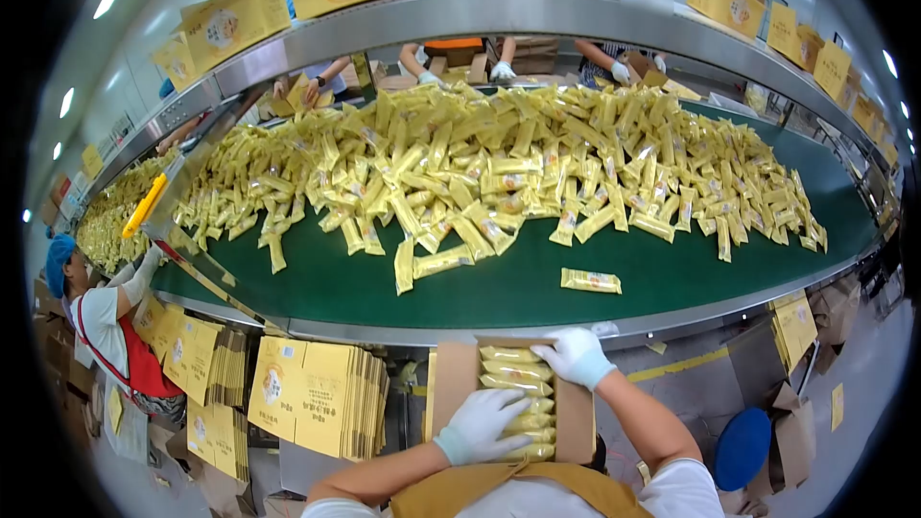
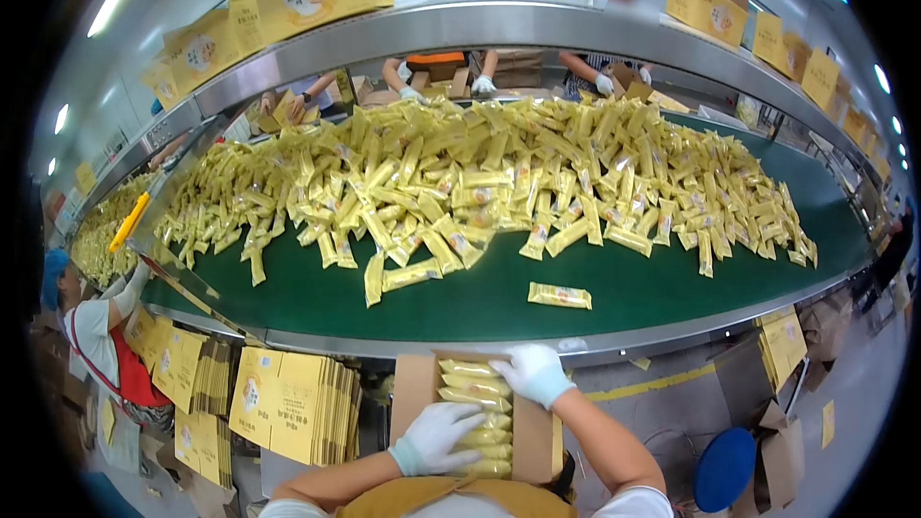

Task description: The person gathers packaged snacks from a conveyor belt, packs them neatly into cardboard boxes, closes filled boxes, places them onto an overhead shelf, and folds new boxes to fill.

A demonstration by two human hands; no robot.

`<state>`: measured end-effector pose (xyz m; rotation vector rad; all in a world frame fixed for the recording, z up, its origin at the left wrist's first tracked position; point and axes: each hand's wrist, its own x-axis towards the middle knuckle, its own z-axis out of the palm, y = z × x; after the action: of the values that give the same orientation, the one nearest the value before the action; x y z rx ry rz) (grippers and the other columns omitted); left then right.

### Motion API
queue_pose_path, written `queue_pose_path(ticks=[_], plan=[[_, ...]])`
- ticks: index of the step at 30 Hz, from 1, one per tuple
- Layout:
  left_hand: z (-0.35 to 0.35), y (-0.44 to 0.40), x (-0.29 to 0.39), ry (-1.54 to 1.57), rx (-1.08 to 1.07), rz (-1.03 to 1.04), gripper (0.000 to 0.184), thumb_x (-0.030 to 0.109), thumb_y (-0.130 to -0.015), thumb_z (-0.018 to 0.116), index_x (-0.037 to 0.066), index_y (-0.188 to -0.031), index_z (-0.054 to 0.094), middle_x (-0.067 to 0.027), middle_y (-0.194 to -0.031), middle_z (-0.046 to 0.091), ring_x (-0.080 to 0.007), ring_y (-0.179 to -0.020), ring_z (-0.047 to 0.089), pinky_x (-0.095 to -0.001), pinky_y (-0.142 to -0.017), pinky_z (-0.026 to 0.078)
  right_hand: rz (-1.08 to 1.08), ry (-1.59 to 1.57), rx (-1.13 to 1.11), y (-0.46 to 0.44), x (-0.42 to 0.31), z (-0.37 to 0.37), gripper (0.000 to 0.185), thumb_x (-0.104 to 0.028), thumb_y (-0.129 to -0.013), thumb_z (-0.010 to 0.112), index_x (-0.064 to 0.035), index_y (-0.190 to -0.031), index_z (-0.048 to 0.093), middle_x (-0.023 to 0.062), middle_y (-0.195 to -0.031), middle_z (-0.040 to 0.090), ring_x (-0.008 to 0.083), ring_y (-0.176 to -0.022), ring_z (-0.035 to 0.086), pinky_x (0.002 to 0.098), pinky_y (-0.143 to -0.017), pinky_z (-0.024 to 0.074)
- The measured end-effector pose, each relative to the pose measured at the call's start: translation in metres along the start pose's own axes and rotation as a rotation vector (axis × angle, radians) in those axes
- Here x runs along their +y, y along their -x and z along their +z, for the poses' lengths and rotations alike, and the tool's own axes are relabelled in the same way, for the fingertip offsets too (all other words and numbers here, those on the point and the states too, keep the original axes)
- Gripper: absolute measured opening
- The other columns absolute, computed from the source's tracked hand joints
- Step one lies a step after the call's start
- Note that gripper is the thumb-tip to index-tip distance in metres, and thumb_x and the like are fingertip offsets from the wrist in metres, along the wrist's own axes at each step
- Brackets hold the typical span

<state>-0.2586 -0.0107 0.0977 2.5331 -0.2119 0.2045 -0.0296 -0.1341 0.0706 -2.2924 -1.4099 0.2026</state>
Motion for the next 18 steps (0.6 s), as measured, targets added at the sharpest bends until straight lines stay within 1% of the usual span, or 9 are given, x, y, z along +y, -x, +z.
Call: queue_pose_path(ticks=[3, 5, 7, 9, 11, 12, 13, 16, 18], plan=[[-0.022, 0.019, -0.002, 0.120, 0.366, -0.168, 0.034, 0.021, -0.090, 0.067, 0.005, -0.119, 0.065, -0.0156, -0.114, 0.064, -0.0339, -0.105, 0.060, -0.0456, -0.091, 0.047, -0.126, -0.060, 0.205, 0.022, -0.004, -0.023, 0.019, -0.032, -0.087, 0.070, -0.0147, -0.085, 0.077, 0.0109, -0.078, 0.072, 0.0317, -0.073, 0.069, 0.0439, -0.070, 0.0542], [-0.018, 0.026, -0.019, 0.047, 0.770, -0.275, 0.023, 0.004, -0.089, 0.061, 0.004, -0.111, 0.067, -0.0133, -0.101, 0.064, -0.0325, -0.091, 0.061, -0.0432, -0.084, 0.048, -0.110, -0.114, 0.384, 0.029, -0.017, -0.051, 0.012, -0.027, -0.086, 0.071, -0.0159, -0.084, 0.077, 0.0075, -0.077, 0.072, 0.0287, -0.074, 0.068, 0.0409, -0.068, 0.0537], [-0.004, 0.039, -0.053, 0.312, 0.848, -0.526, 0.027, -0.001, -0.090, 0.056, 0.003, -0.115, 0.066, -0.0143, -0.097, 0.063, -0.0292, -0.079, 0.060, -0.0393, -0.076, 0.050, 0.012, -0.139, 0.489, 0.030, -0.013, -0.061, 0.009, -0.022, -0.085, 0.072, -0.0149, -0.086, 0.077, 0.0067, -0.078, 0.072, 0.0271, -0.076, 0.067, 0.0367, -0.068, 0.0539], [0.030, 0.060, -0.096, 0.786, 0.816, -0.753, 0.031, 0.002, -0.092, 0.056, 0.002, -0.122, 0.064, -0.0150, -0.105, 0.066, -0.0252, -0.088, 0.064, -0.0358, -0.078, 0.053, 0.197, -0.128, 0.649, 0.028, 0.003, -0.056, 0.016, -0.026, -0.088, 0.070, -0.0115, -0.086, 0.076, 0.0121, -0.078, 0.072, 0.0328, -0.075, 0.068, 0.0414, -0.068, 0.0550], [0.062, 0.069, -0.123, 0.289, 0.452, -0.533, 0.051, -0.006, -0.092, 0.050, -0.001, -0.143, 0.047, -0.0137, -0.123, 0.065, -0.0187, -0.099, 0.067, -0.0297, -0.085, 0.056, 0.425, -0.009, 0.467, 0.023, 0.019, -0.056, 0.025, -0.030, -0.092, 0.066, -0.0083, -0.086, 0.075, 0.0169, -0.078, 0.071, 0.0375, -0.074, 0.068, 0.0452, -0.067, 0.0550], [0.042, 0.050, -0.094, 0.760, 0.201, -0.710, 0.089, 0.002, -0.084, 0.072, 0.004, -0.158, 0.024, -0.0212, -0.145, 0.050, -0.0291, -0.123, 0.060, -0.0352, -0.099, 0.053, 0.538, 0.048, 0.373, 0.020, 0.025, -0.058, 0.029, -0.032, -0.094, 0.064, -0.0067, -0.086, 0.075, 0.0193, -0.078, 0.070, 0.0398, -0.073, 0.068, 0.0471, -0.067, 0.0550], [0.051, 0.039, -0.088, 0.998, 0.124, -0.705, 0.090, 0.004, -0.085, 0.072, 0.005, -0.159, 0.021, -0.0212, -0.146, 0.048, -0.0296, -0.124, 0.058, -0.0361, -0.100, 0.051, 0.492, 0.045, 0.288, 0.018, 0.031, -0.061, 0.032, -0.034, -0.095, 0.062, -0.0053, -0.087, 0.074, 0.0208, -0.078, 0.070, 0.0412, -0.073, 0.068, 0.0483, -0.067, 0.0548], [0.109, 0.008, -0.127, 1.568, 0.233, -0.586, 0.095, 0.008, -0.088, 0.073, 0.007, -0.159, 0.010, -0.0211, -0.149, 0.042, -0.0310, -0.128, 0.055, -0.0390, -0.106, 0.047, 0.397, 0.078, -0.053, 0.008, 0.035, -0.078, 0.041, -0.036, -0.098, 0.054, -0.0003, -0.087, 0.071, 0.0240, -0.078, 0.068, 0.0439, -0.073, 0.067, 0.0494, -0.067, 0.0542], [0.140, -0.003, -0.164, 1.842, 0.376, -0.497, 0.099, 0.011, -0.090, 0.074, 0.008, -0.160, 0.003, -0.0211, -0.151, 0.038, -0.0319, -0.131, 0.052, -0.0409, -0.110, 0.044, 0.270, -0.136, 0.075, 0.008, 0.031, -0.086, 0.041, -0.034, -0.099, 0.051, 0.0012, -0.088, 0.069, 0.0253, -0.083, 0.069, 0.0441, -0.076, 0.066, 0.0490, -0.068, 0.0538]])
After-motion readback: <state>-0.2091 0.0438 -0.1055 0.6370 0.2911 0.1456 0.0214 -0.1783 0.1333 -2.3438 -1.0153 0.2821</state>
